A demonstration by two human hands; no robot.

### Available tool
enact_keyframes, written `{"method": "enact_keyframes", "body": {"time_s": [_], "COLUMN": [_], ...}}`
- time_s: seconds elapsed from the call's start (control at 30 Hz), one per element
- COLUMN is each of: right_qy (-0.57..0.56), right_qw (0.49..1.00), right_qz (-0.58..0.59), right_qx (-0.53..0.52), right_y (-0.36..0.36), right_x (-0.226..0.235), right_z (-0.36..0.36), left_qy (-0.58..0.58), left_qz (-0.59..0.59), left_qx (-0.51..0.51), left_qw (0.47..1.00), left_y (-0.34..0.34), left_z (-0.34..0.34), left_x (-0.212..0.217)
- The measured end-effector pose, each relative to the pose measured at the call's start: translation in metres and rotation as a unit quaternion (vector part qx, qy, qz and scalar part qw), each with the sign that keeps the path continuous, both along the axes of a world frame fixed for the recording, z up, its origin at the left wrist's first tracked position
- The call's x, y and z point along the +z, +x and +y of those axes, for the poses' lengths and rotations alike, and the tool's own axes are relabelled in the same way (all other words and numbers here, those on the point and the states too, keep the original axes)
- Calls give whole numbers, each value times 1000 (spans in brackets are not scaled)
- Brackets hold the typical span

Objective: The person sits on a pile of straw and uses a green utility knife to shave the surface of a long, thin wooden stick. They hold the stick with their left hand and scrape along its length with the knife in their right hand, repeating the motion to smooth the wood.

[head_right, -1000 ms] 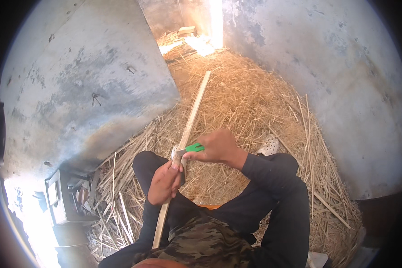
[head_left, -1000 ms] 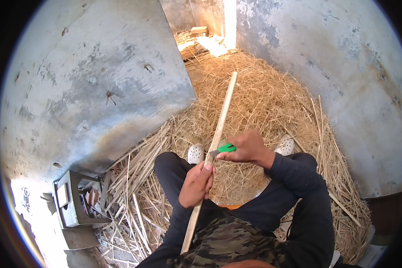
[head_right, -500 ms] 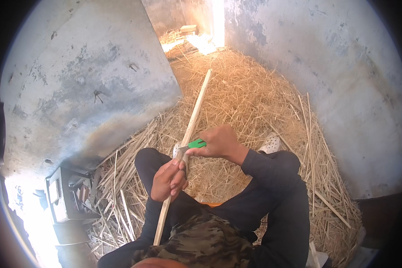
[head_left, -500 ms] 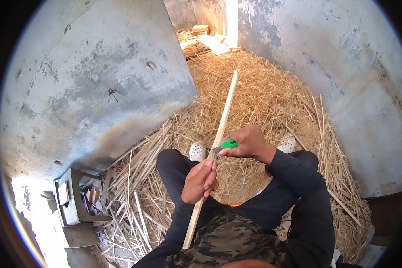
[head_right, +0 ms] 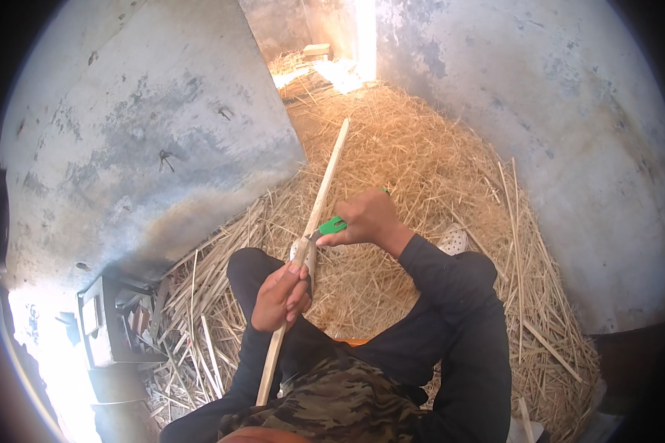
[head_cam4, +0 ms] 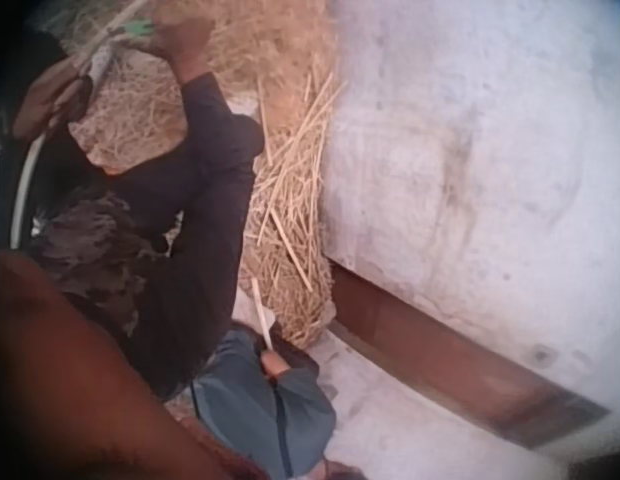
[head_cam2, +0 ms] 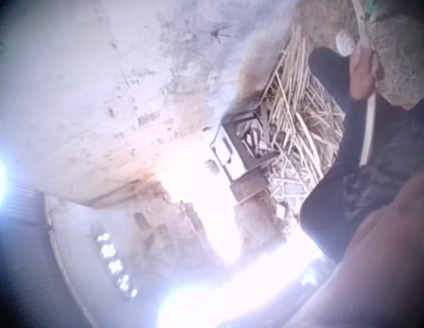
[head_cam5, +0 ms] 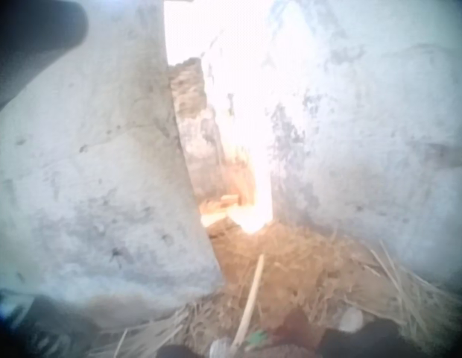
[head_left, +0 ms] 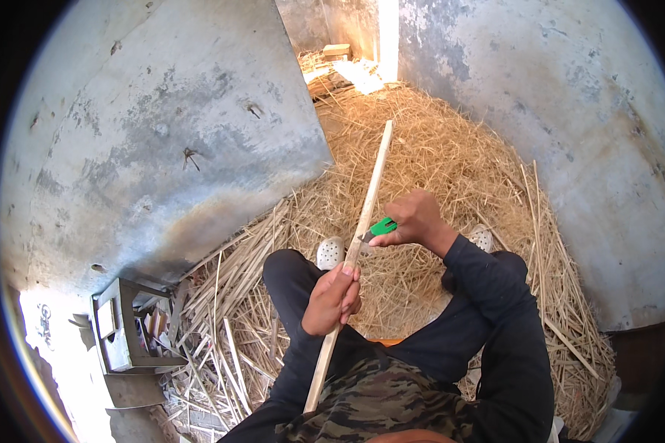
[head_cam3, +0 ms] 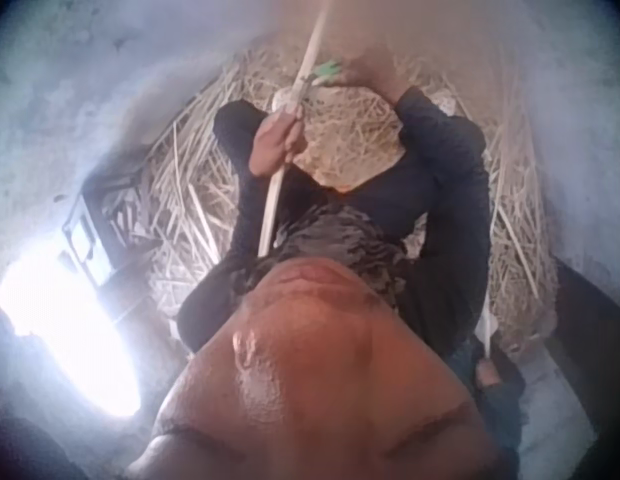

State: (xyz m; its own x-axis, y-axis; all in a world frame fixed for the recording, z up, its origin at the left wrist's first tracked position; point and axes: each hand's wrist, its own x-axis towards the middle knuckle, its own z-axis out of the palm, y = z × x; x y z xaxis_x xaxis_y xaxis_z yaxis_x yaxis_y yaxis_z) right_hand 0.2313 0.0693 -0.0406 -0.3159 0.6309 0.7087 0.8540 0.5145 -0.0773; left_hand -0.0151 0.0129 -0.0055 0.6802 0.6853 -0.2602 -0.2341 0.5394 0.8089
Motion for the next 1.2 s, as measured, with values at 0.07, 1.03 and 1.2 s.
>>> {"method": "enact_keyframes", "body": {"time_s": [0.07,1.03,1.2], "right_qy": [-58,-162,-86], "right_qw": [991,985,996], "right_qz": [5,35,17], "right_qx": [-123,-49,-31], "right_y": [19,0,16], "right_x": [-22,28,21], "right_z": [19,-30,-14], "left_qy": [-1,128,146], "left_qz": [-1,127,99], "left_qx": [-2,-11,-12], "left_qw": [1000,984,984], "left_y": [-1,16,23], "left_z": [-1,7,8], "left_x": [0,19,18]}}
